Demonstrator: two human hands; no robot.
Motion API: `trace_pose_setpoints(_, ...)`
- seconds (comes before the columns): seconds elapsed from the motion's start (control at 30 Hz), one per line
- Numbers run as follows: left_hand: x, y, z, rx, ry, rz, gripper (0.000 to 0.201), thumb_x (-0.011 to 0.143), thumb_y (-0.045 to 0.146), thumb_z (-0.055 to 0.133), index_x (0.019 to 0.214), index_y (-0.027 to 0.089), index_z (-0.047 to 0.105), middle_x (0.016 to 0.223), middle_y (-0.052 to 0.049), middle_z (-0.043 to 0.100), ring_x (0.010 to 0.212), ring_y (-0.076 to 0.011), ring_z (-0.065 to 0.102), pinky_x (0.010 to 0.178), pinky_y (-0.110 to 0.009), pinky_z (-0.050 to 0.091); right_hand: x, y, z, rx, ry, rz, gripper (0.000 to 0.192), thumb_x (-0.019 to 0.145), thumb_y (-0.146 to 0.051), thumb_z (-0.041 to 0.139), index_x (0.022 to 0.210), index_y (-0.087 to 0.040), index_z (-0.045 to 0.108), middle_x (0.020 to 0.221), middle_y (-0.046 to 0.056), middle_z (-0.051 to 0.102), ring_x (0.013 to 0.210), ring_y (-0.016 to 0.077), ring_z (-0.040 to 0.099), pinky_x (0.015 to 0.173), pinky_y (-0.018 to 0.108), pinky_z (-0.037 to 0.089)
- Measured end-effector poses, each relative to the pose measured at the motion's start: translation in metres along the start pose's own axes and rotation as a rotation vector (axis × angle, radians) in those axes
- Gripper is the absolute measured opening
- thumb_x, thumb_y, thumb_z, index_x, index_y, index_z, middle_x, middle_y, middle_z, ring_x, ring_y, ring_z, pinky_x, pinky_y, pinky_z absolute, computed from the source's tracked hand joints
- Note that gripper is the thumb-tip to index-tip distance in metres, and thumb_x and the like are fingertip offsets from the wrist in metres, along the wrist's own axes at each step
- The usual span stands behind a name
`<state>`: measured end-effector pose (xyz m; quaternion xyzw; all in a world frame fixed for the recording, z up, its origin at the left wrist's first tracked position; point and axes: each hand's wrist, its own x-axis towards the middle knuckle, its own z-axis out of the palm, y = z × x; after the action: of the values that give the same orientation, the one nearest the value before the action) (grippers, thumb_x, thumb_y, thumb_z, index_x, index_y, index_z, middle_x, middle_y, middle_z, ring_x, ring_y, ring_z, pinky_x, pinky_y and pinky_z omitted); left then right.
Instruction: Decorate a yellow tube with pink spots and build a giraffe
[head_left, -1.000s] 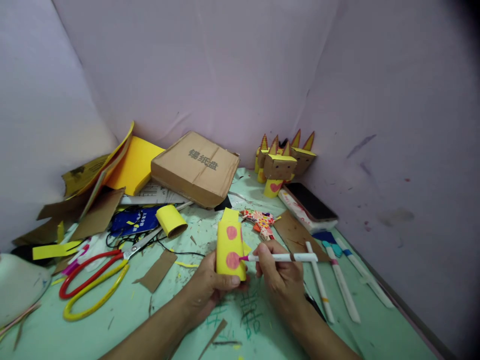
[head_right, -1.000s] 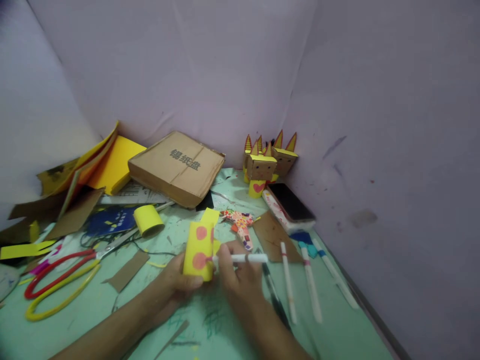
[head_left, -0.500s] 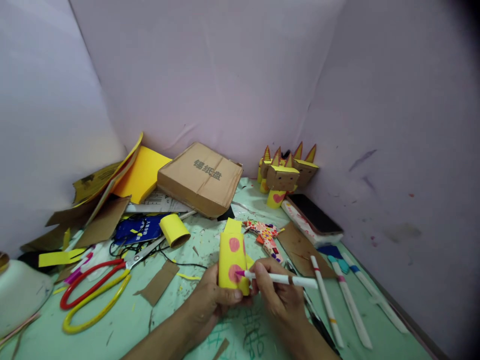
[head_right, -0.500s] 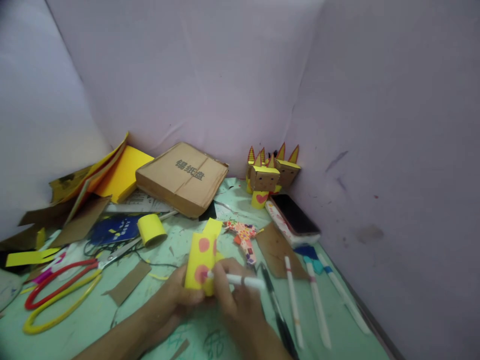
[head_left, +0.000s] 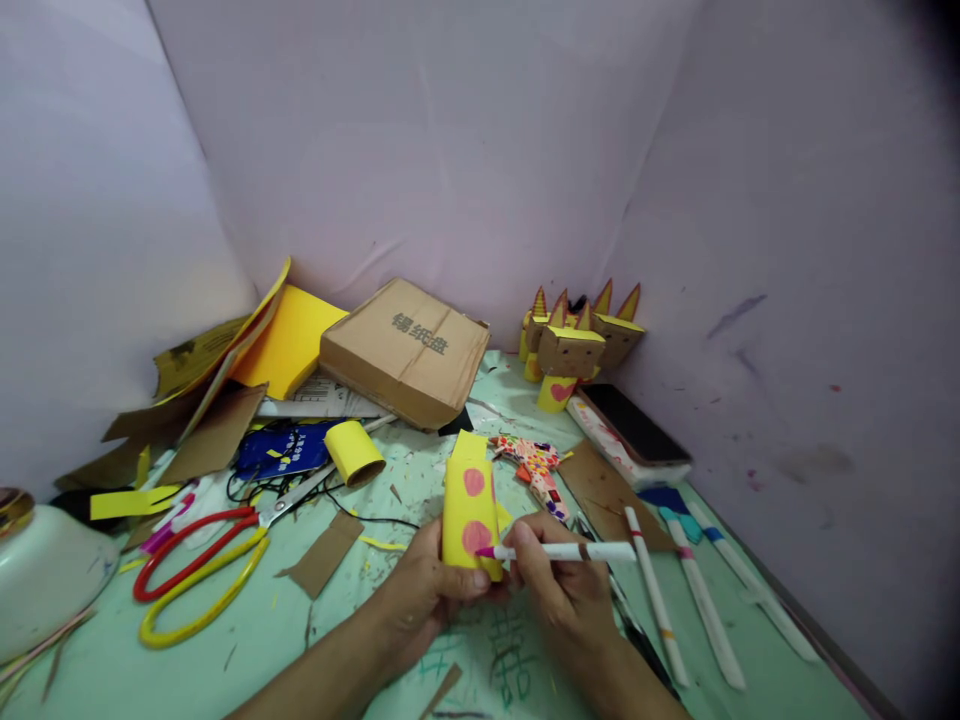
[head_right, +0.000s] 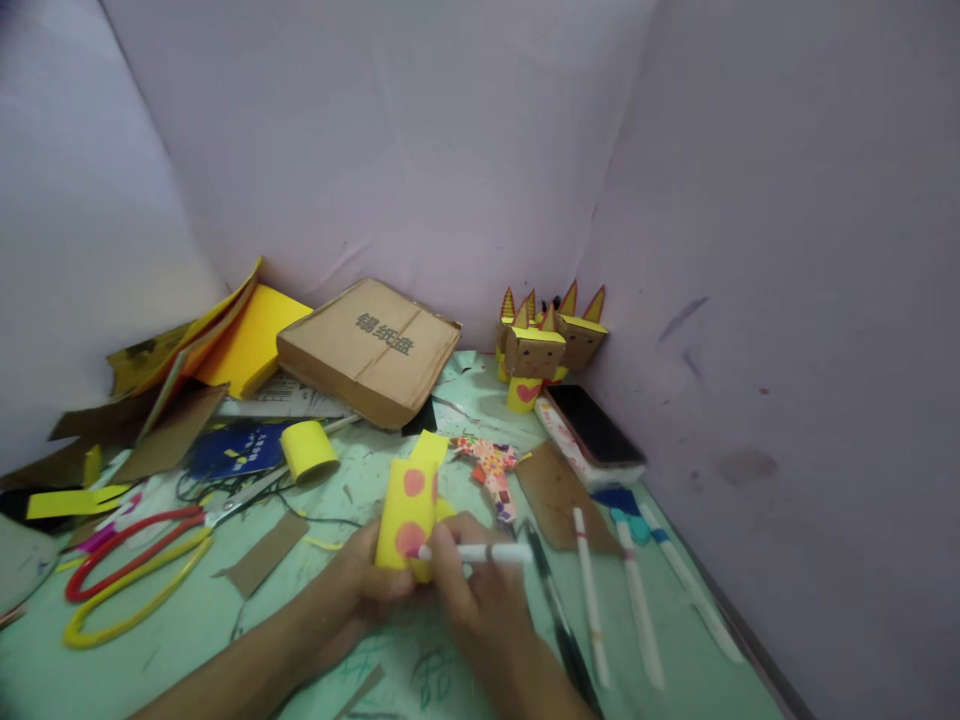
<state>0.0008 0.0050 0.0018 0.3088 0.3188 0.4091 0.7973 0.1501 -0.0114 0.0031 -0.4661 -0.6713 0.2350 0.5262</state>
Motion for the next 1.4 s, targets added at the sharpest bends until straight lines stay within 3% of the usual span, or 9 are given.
trace_pose_setpoints(0.17,0.0,0.0,-0.001,0.003,0.0,-0.009,0.056,0.046,0.01,0.08,0.099,0.013,0.063,0.091,-0.011,0.07,0.091,-0.0289,0.065,0.076,-0.035,0.051,0.001,-0.002,-0.002,-0.06,-0.015,-0.081,0.029,0.093,-0.028,0.045,0.068,-0.019,0.057,0.055,-0.002,0.054,0.051,0.0112,0.053,0.048,0.022,0.038)
trace_pose_setpoints(0.47,0.001,-0.003,-0.003,0.013,0.008,-0.009,0.056,0.047,0.013,0.081,0.101,0.013,0.063,0.092,-0.011,0.069,0.093,-0.0301,0.063,0.076,-0.038,0.051,0.008,-0.008,-0.004,-0.086,0.052,-0.051,0.03,0.093,-0.029,0.043,0.068,-0.019,0.056,0.056,-0.002,0.055,0.051,0.0113,0.053,0.05,0.023,0.04)
trace_pose_setpoints(0.77,0.0,0.004,0.001,0.032,0.007,-0.024,0.059,0.045,0.012,0.08,0.102,0.012,0.064,0.087,-0.01,0.07,0.084,-0.0243,0.063,0.07,-0.032,0.052,0.008,-0.008,-0.004,-0.057,0.068,-0.049,0.03,0.093,-0.029,0.044,0.068,-0.018,0.056,0.054,-0.003,0.054,0.048,0.01,0.052,0.047,0.021,0.039)
trace_pose_setpoints(1.03,0.0,0.002,-0.001,0.0,0.018,-0.025,0.052,0.047,0.01,0.08,0.096,0.014,0.064,0.084,-0.006,0.068,0.082,-0.0237,0.063,0.076,-0.037,0.052,0.006,-0.006,-0.003,-0.042,0.053,-0.041,0.03,0.092,-0.03,0.045,0.067,-0.018,0.057,0.052,-0.003,0.052,0.047,0.0103,0.05,0.046,0.022,0.038)
trace_pose_setpoints(1.4,-0.005,0.01,0.009,0.015,0.04,-0.047,0.054,0.044,0.012,0.08,0.095,0.014,0.061,0.08,-0.004,0.064,0.079,-0.0207,0.061,0.074,-0.034,0.051,0.007,-0.009,-0.005,-0.043,0.061,-0.031,0.031,0.091,-0.029,0.045,0.064,-0.018,0.056,0.049,-0.004,0.048,0.043,0.0088,0.045,0.042,0.021,0.035)
